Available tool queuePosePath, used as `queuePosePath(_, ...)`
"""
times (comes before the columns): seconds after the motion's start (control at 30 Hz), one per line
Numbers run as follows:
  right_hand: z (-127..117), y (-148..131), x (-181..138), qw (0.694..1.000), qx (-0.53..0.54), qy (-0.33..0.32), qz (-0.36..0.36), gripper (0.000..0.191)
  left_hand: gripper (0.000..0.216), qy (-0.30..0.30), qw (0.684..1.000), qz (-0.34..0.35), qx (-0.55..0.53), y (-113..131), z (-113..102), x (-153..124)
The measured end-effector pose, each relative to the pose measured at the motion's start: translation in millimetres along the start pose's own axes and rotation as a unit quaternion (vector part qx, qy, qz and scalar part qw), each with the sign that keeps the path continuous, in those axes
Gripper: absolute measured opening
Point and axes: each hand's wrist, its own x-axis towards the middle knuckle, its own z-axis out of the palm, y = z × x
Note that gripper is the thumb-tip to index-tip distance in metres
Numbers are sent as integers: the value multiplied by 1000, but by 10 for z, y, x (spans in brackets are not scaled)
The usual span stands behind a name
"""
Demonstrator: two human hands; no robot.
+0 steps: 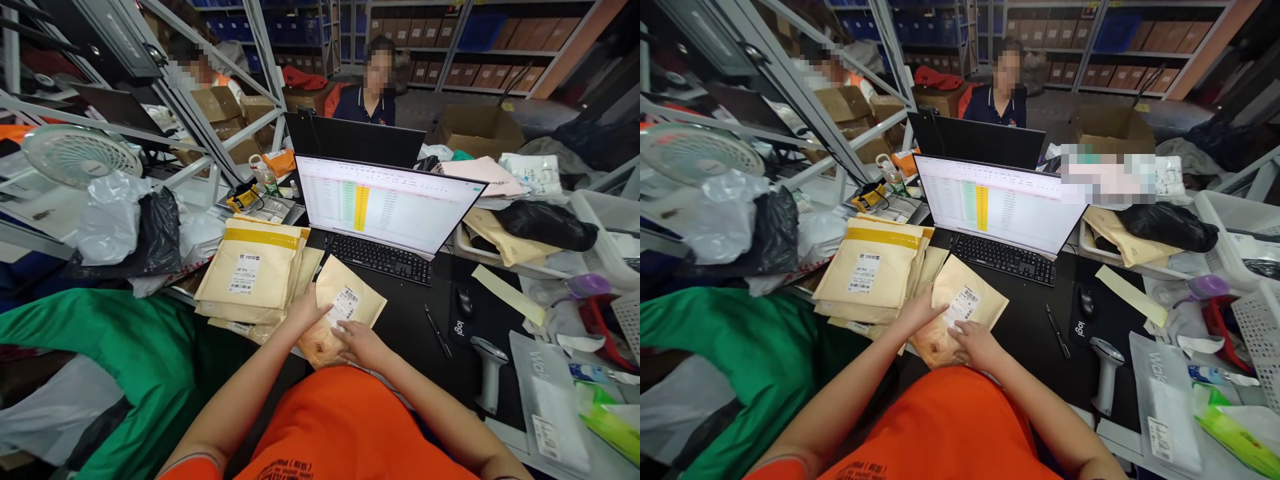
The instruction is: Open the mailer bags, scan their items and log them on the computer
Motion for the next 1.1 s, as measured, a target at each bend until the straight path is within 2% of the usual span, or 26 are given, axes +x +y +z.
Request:
queuePosePath(0.1, 103, -2, -66, 1000, 17, -18, 3, 51, 33, -30, 998, -3, 63, 118, 10, 165)
queuePosePath(0.17, 101, 22, -119, 999, 37, -18, 6, 44, 26, -24, 997, 4, 72, 139, 51, 231)
queuePosePath(0.33, -58, 118, -127, 997, 55, 47, 38, 40, 32, -9, 998, 34, 59, 82, 121, 235)
queuePosePath(0.47, -254, 177, 106, 991, 15, 131, 36, 40, 36, -15, 995, 92, 25, 56, 124, 119)
queuePosePath(0.53, -332, 188, 241, 988, -5, 153, 33, 38, 37, -16, 991, 133, -23, 38, 144, 57)
queuePosePath(0.67, -404, 176, 403, 990, -20, 143, 1, 41, 48, -20, 965, 190, -182, -56, 238, -67)
queuePosePath(0.77, -434, 116, 471, 993, -55, 103, -24, 48, 50, -27, 959, 194, -207, -97, 317, -175)
queuePosePath(0.83, -468, 39, 507, 992, -95, 66, -41, 45, 44, -16, 975, 165, -147, -85, 337, -219)
queuePosePath(0.93, -523, -111, 444, 989, -133, 28, -60, 33, 32, 14, 999, 42, -29, -119, 252, -156)
queuePosePath(1.0, -537, -197, 252, 987, -137, 19, -82, 29, 32, 31, 999, -40, 6, -254, 97, -29)
queuePosePath(1.1, -512, -234, -212, 979, -147, 30, -141, 28, 34, 40, 992, -115, 6, -578, -206, 180)
